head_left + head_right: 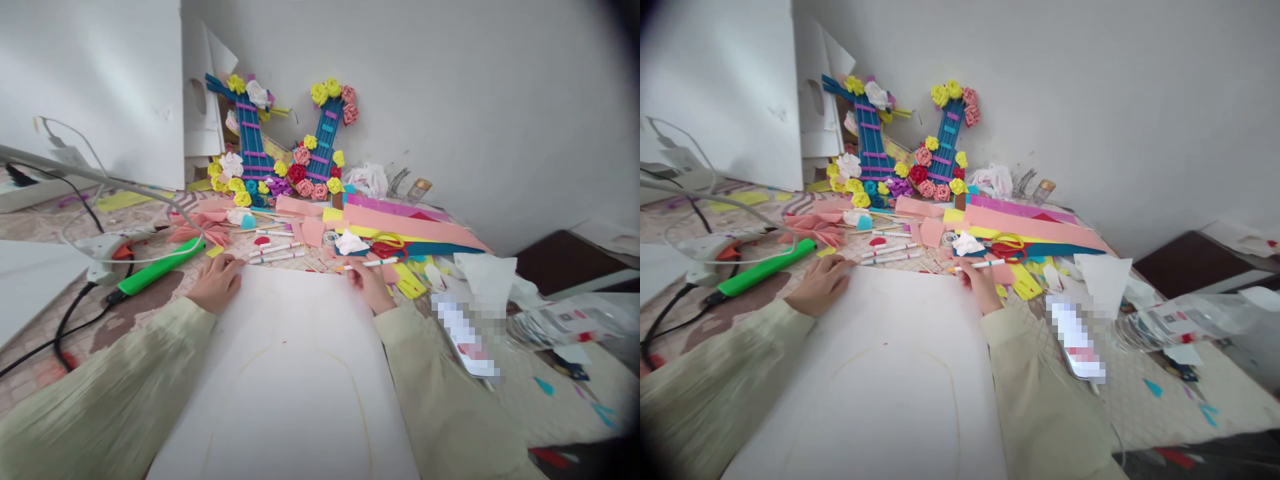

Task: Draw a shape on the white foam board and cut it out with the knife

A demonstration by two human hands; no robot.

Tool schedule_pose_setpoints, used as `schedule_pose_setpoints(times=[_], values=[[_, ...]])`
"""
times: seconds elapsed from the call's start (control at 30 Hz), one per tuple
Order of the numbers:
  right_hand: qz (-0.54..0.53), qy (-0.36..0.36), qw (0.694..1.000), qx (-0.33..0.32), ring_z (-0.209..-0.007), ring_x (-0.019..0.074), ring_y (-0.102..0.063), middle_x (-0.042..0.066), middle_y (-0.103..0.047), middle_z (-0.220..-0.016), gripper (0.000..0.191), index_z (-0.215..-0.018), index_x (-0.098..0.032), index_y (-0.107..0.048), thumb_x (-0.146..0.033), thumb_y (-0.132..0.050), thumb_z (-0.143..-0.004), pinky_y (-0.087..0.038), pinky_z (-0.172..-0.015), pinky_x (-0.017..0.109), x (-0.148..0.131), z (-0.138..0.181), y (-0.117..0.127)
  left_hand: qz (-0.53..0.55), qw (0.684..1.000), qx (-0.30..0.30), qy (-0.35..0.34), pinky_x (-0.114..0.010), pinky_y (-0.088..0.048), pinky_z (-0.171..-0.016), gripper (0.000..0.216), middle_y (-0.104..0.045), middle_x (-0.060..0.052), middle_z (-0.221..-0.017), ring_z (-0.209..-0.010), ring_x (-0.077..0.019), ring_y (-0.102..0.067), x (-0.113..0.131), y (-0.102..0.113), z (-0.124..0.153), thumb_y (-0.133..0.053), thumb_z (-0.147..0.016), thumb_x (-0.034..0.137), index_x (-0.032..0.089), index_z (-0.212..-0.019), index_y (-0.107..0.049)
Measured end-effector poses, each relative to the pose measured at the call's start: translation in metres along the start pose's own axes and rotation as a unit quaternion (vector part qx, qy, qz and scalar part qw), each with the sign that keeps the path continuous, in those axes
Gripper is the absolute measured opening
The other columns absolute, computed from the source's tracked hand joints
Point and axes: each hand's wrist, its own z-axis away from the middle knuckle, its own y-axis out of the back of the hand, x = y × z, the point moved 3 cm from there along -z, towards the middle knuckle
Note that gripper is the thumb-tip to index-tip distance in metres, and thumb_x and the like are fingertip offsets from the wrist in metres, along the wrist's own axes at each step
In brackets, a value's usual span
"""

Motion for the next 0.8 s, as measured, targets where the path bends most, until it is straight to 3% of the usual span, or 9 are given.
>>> schedule_pose_setpoints(times=[0.17,0.53,0.8], values=[[-0.01,-0.017,1.0,-0.023,-0.041,0.0073,-0.045,-0.004,-0.054,-0.051,0.028,-0.072,-0.016,-0.057,-0.04,-0.069,-0.063,-0.032,-0.038,0.019,0.0009,-0.0069,-0.0007,0.01,1.0,-0.01,0.0,-0.049,-0.041,-0.09,0.044,-0.046,-0.016,-0.117,-0.111,-0.0321,-0.044,0.0012,0.0014,0.0003,-0.028,-0.083,0.029,0.015,-0.116,-0.053],[-0.003,-0.011,1.0,-0.02,-0.04,0.0086,-0.048,-0.002,-0.056,-0.05,0.03,-0.074,-0.015,-0.058,-0.042,-0.067,-0.066,-0.036,-0.037,0.02,0.0059,-0.0097,-0.0022,0.012,1.0,-0.003,0.006,-0.05,-0.041,-0.089,0.042,-0.047,-0.015,-0.116,-0.109,-0.0309,-0.045,0.0016,0.0007,-0.0002,-0.03,-0.082,0.029,0.017,-0.115,-0.053],[0.007,-0.001,1.0,-0.026,-0.043,0.0088,-0.05,-0.001,-0.058,-0.053,0.03,-0.075,-0.015,-0.059,-0.043,-0.066,-0.069,-0.038,-0.04,0.02,0.0064,-0.0092,-0.0024,0.013,0.999,-0.039,0.018,-0.052,-0.038,-0.091,0.047,-0.045,-0.018,-0.117,-0.111,-0.0346,-0.043,0.0047,0.0044,-0.0017,-0.025,-0.083,0.029,0.012,-0.118,-0.051]])
